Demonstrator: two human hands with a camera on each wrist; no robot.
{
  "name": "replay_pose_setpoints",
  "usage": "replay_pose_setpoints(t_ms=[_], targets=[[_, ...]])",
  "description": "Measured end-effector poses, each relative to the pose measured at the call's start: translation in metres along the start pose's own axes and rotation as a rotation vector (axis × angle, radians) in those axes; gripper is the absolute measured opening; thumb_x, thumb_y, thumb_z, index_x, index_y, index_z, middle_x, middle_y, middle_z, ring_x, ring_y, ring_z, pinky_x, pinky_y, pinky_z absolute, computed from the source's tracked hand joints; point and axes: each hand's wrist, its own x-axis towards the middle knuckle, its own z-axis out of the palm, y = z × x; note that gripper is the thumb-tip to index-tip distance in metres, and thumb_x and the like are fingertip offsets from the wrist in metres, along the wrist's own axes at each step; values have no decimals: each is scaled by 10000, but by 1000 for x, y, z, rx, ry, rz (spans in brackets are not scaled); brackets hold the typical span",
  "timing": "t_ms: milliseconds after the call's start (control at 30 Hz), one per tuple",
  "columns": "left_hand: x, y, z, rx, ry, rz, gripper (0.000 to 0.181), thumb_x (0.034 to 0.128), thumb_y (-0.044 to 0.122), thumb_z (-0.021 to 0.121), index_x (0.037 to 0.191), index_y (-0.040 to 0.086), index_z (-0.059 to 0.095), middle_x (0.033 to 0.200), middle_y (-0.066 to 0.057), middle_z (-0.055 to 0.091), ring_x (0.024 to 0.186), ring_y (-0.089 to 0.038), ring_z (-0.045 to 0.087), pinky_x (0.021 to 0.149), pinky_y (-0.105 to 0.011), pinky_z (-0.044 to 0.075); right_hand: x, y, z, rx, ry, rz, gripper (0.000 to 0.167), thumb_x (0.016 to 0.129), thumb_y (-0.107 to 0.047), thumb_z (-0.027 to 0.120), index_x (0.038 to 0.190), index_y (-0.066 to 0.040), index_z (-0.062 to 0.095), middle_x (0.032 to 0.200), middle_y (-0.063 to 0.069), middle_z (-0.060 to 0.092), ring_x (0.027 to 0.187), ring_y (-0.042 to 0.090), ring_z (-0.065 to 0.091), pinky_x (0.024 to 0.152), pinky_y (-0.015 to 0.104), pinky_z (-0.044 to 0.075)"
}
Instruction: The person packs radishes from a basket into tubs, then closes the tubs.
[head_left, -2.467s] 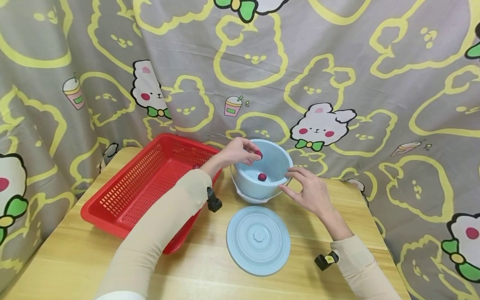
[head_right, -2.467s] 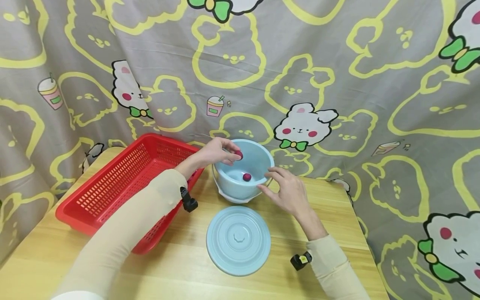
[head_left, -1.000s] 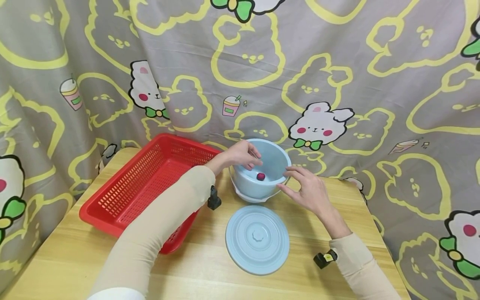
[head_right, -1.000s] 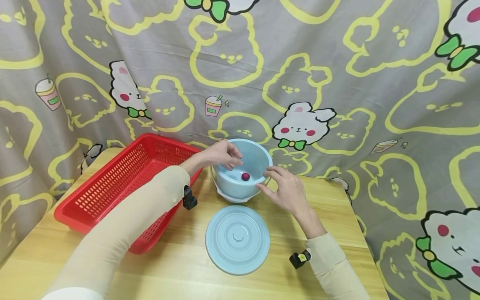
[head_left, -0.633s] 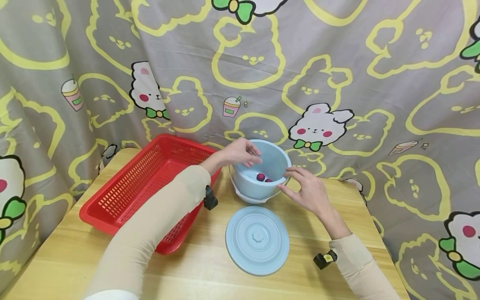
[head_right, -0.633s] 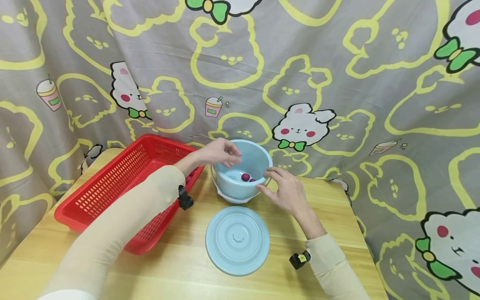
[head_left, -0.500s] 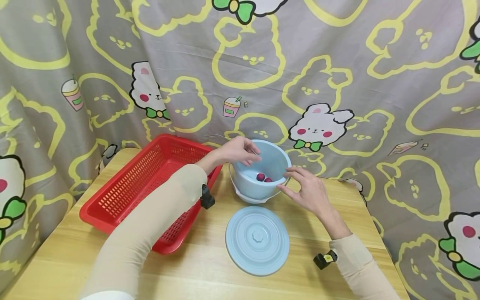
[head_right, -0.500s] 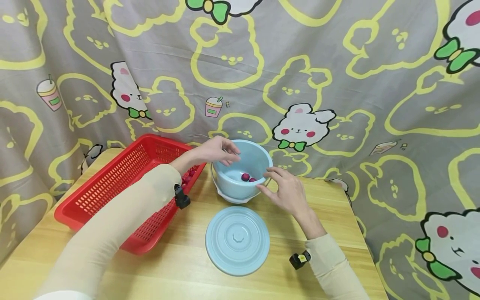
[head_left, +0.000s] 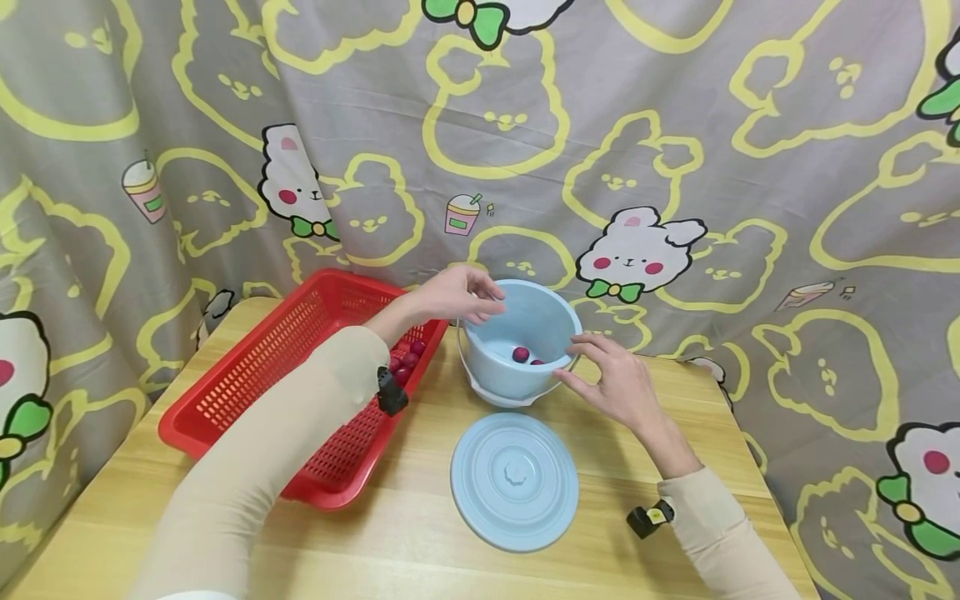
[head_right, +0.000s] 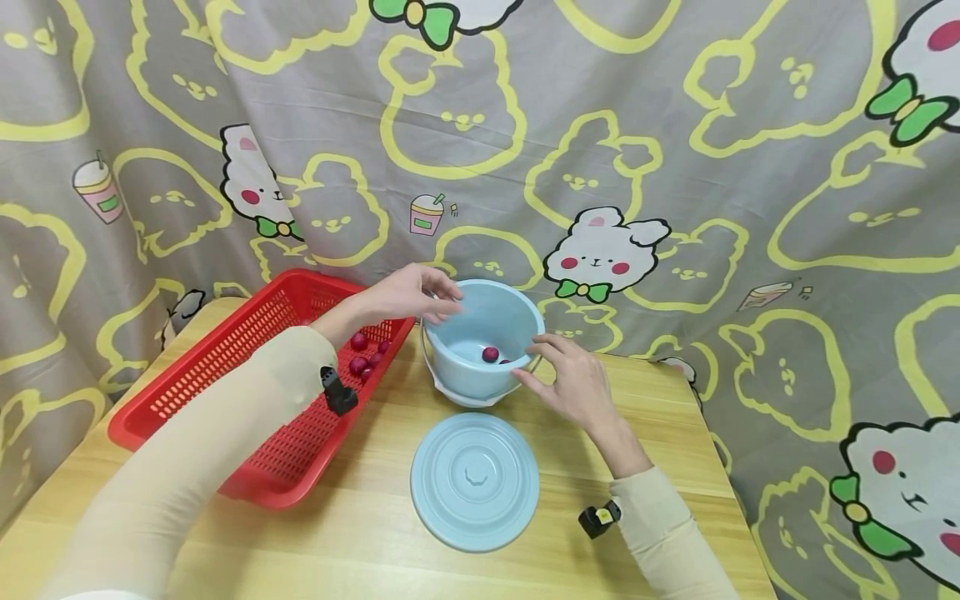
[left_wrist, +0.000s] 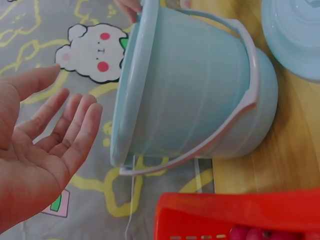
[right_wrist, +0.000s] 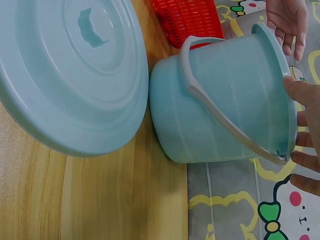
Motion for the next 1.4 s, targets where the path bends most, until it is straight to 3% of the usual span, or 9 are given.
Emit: replay_pose_setpoints(t_ms=[367,667,867,1000,1167,1400], targets=[[-18,-12,-24,21,47,-24,409,970,253,772,1300,27,692,1191,-139,743,1065,-327,758,937,-408,656,0,0,0,-2,-8,11,416,807,-455,885,1086,-161,791,1226,94,777,1025,337,775,610,425,587],[-32,-30,-44,-2,74,-54,393,966,258,776,1286,47,689,1248,-155,717,1139,-405,716,955,-426,650,-1,1,1,-5,-12,15,423,803,-461,888,1087,-163,791,1232,97,776,1020,338,777,605,414,583],[-39,-48,-56,27,102,-72,413,981,262,758,1307,27,667,1297,-176,697,1104,-368,720,998,-468,632,-2,1,1,-3,-8,11,425,800,-461,891,1085,-162,792,1229,98,778,1014,337,778,607,413,586],[-44,-61,-63,54,132,-93,417,982,274,760,1307,28,671,1303,-188,708,1061,-304,742,991,-437,637,-1,1,1,0,-7,6,428,797,-453,895,1087,-157,792,1231,106,777,1020,342,778,615,418,591],[-49,-78,-70,81,156,-129,442,991,271,750,1332,7,655,1320,-202,700,1154,-381,714,1042,-490,608,-1,0,0,4,-2,1,423,792,-441,900,1082,-152,792,1225,111,777,1029,345,777,618,424,595],[-50,-105,-75,114,173,-163,398,991,265,744,1290,11,679,1263,-202,717,1120,-378,710,1001,-480,627,0,1,1,1,-2,2,412,793,-439,900,1075,-159,792,1222,104,780,1021,338,779,607,410,586]])
